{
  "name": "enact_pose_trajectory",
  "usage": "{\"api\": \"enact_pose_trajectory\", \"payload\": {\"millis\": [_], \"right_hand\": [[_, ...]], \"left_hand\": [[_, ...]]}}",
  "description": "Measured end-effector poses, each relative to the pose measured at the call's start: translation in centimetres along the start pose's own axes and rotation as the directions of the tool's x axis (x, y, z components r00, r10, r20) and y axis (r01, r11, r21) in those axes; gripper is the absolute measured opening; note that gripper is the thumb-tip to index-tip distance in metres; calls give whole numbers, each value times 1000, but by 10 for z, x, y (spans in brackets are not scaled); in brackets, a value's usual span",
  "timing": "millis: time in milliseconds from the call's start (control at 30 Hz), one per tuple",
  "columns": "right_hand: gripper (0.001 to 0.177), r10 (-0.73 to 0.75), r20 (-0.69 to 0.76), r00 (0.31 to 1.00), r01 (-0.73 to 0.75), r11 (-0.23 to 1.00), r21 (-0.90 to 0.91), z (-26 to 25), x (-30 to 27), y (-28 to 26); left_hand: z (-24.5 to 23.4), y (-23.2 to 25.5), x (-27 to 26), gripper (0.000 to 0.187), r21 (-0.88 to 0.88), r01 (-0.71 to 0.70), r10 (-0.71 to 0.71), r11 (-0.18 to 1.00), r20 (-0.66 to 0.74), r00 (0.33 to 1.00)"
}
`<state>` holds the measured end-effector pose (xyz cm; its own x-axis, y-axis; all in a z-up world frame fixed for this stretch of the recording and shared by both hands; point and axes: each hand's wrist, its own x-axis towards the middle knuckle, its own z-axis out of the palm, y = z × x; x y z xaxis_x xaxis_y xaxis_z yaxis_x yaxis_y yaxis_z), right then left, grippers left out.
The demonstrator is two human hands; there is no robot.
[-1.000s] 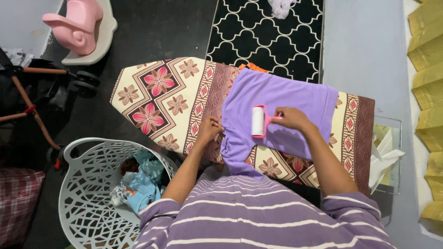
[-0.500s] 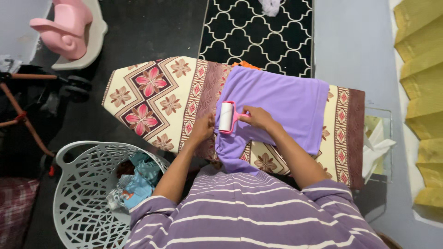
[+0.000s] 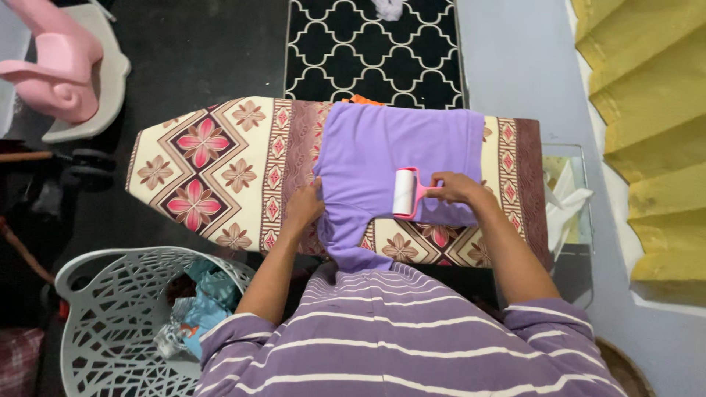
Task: The person uses a lint roller on a purple t-shirt laid on an ironing board, then folds it and places it in a basket. The person repeats the process with a blue t-shirt, rolling it and folding it before placing it in the basket.
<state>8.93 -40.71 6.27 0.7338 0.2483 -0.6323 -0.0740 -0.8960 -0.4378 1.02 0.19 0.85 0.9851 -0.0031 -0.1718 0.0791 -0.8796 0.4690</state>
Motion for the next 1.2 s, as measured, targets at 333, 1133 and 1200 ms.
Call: {"api": "enact_pose_trajectory", "payload": {"millis": [333, 1133, 1200], "right_hand": [[39, 117, -30, 993, -116, 993, 30, -20, -17, 93], [57, -113, -219, 969, 75, 982, -175, -4, -86, -10], [58, -170, -145, 975, 131, 960, -247, 21, -57, -33]], "left_hand": [[46, 41, 6, 60, 256, -31, 128, 966, -372, 919], [110, 48, 18, 109, -236, -287, 318, 929, 106, 942], [121, 35, 26, 107, -281, -303, 334, 911, 71, 940]]}}
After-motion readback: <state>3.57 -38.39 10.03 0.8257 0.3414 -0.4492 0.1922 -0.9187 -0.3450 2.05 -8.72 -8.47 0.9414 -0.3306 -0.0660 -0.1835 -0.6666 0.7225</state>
